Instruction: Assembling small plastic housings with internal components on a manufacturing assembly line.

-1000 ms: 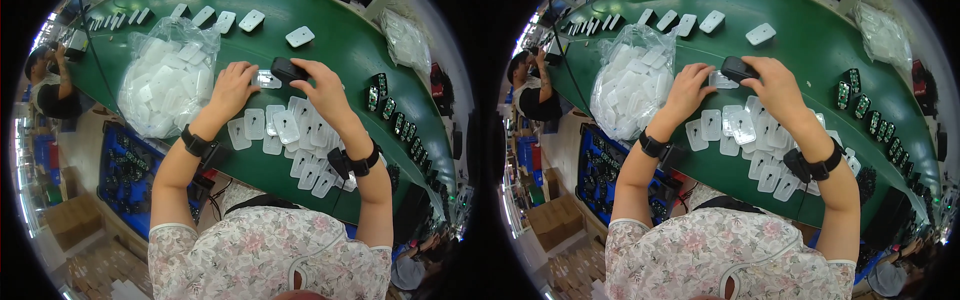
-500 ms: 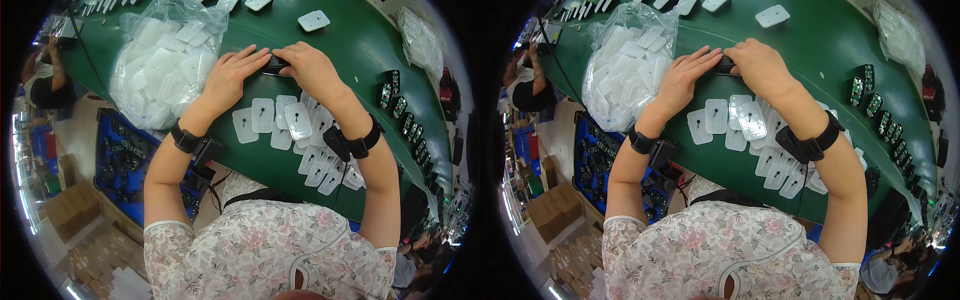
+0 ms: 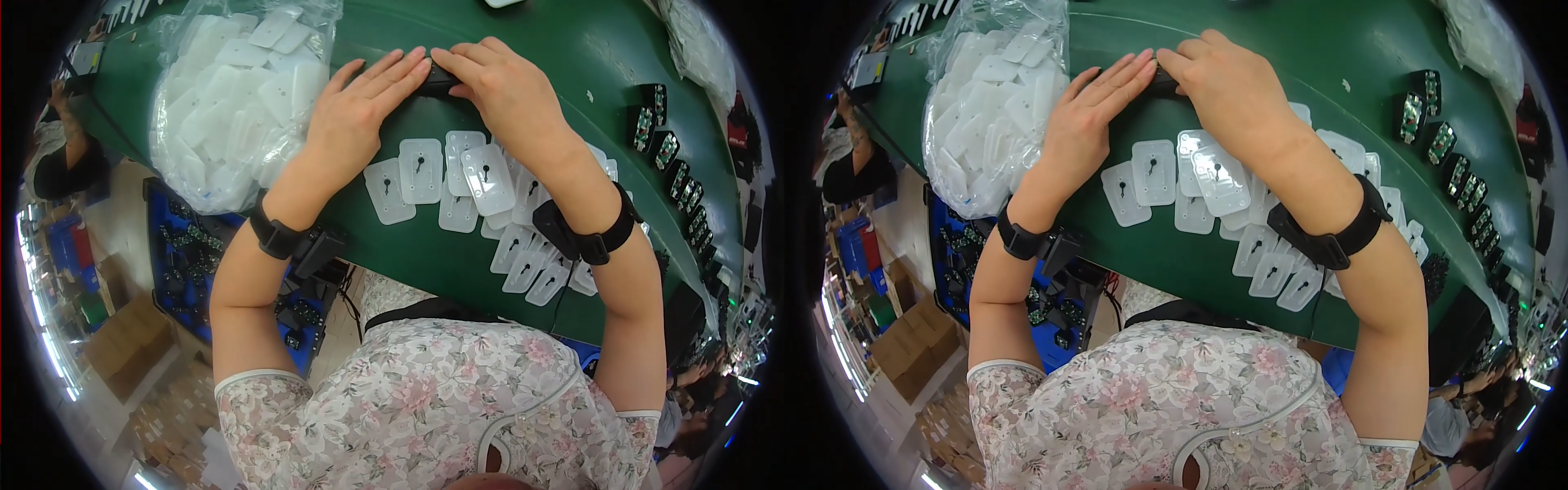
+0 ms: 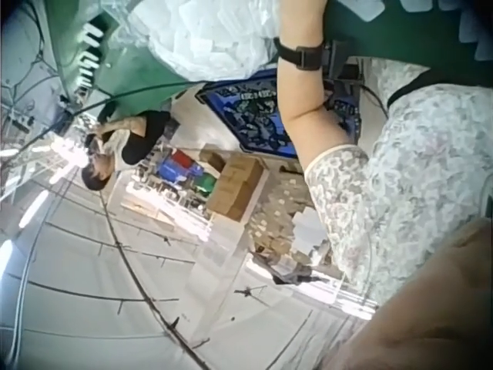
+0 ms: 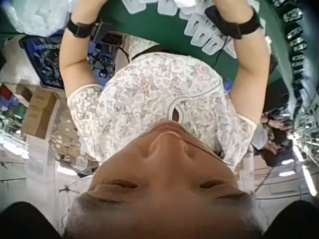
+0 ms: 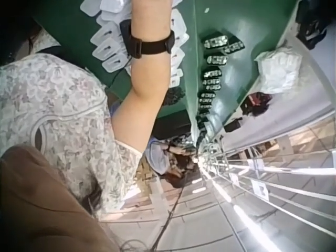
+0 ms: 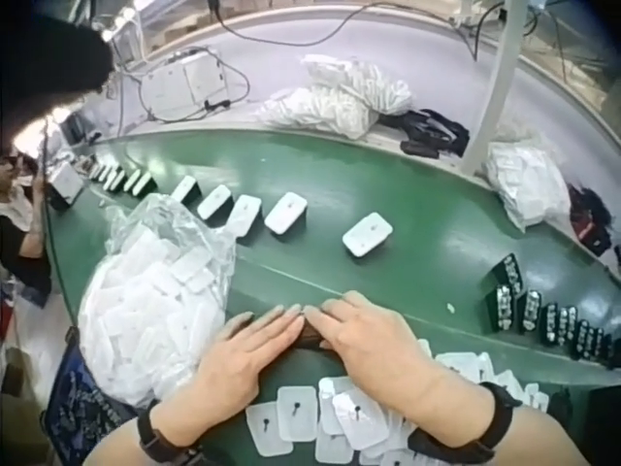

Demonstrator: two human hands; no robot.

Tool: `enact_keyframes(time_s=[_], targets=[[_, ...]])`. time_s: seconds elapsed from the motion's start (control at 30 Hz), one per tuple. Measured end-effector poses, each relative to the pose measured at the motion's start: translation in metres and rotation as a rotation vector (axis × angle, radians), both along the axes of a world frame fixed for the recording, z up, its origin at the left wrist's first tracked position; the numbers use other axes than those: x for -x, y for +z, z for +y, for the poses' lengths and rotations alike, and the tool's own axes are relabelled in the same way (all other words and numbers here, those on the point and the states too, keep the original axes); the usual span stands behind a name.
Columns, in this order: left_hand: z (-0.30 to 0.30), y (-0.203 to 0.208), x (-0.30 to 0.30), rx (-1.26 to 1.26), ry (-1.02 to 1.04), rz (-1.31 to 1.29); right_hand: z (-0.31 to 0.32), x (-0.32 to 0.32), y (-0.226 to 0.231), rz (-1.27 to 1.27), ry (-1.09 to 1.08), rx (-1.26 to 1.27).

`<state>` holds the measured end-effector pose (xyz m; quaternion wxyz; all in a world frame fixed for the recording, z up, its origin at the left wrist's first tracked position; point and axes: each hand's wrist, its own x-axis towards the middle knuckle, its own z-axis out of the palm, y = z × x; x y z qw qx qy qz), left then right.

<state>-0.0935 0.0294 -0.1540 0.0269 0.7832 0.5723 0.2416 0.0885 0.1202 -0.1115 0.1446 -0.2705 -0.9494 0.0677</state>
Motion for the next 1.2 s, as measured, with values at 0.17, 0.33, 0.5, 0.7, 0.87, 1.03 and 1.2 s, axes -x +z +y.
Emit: enact_keyframes(time_s=[0.17,0.33,0.5,0.7,0.87,1.03,1.2], targets=[[0.004,-0.004,0.002,-0.033,-0.006,0.072,0.002,-0.002,-0.012,0.089,-0.013,0.004],[0.015,0.009,-0.008,-0.199,-0.040,0.055,0.021,0.001,0.006,0.068,-0.007,0.168],[0.038,0.005,-0.026,-0.149,0.070,0.002,0.059,0.009,0.016,-0.101,-0.004,0.477],[0.059,0.006,-0.046,0.064,0.173,-0.403,0.039,-0.045,0.002,0.386,-0.253,0.180],[0.110,0.028,-0.110,0.424,0.113,-0.738,0.064,-0.142,0.016,0.029,-0.734,-0.413],[0.170,0.004,-0.128,0.650,0.122,-0.935,0.070,-0.170,0.002,-0.308,-0.824,-0.239],[0.181,0.019,-0.128,0.805,0.125,-0.893,0.073,-0.174,0.006,-0.062,-0.846,0.068]])
